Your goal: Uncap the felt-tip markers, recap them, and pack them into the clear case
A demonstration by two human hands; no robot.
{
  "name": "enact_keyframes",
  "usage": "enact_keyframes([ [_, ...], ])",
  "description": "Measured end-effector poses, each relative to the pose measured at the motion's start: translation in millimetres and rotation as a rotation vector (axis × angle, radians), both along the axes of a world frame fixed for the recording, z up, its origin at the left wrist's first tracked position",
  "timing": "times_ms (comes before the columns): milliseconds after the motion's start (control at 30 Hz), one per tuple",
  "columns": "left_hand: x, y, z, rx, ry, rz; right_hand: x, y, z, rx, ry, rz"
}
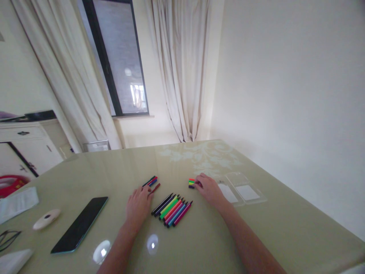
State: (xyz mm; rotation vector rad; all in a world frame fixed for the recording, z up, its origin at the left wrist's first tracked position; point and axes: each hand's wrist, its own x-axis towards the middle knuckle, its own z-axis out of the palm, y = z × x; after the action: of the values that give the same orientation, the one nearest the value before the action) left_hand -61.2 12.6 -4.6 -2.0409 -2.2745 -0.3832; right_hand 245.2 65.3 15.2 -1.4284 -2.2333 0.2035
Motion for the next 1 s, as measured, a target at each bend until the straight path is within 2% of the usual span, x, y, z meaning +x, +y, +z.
enact_keyframes([
  [100, 8.3, 1.2, -0.8, 0.034, -0.001, -0.073, -19.0, -13.3, 3.9, 0.026, 0.022, 0.094],
  [200, 26.4, -2.5, 2.2, 0.093, -0.017, -0.270, -38.3, -24.1, -0.1, 0.092, 0.023, 0.223],
  [300, 47.7, -10.4, 7.6, 0.049, -0.060, -0.427, -50.0, -27.6, -6.8, 0.105, -0.047, 0.305],
  [467, 64.8, -19.3, 19.3, -0.006, -0.059, -0.396, -44.1, -20.2, -5.8, 0.133, -0.097, 0.402],
  [567, 55.6, -18.5, 25.3, -0.051, 0.000, -0.249, -21.3, -7.5, -2.0, 0.148, -0.036, 0.318],
  [667, 33.2, -13.5, 24.4, -0.058, -0.024, -0.048, 6.2, 6.8, -1.6, 0.150, 0.113, 0.064],
  [767, 13.4, -5.9, 13.8, -0.042, -0.046, 0.055, 15.1, 13.2, -5.3, 0.144, 0.168, -0.160],
  [833, 8.0, -1.1, 4.0, -0.010, -0.036, 0.018, 6.9, 11.4, -8.5, 0.123, 0.149, -0.164],
  [1000, 8.0, 4.6, -9.0, 0.080, -0.036, -0.158, -19.8, -0.5, -10.8, 0.044, 0.010, -0.029],
])
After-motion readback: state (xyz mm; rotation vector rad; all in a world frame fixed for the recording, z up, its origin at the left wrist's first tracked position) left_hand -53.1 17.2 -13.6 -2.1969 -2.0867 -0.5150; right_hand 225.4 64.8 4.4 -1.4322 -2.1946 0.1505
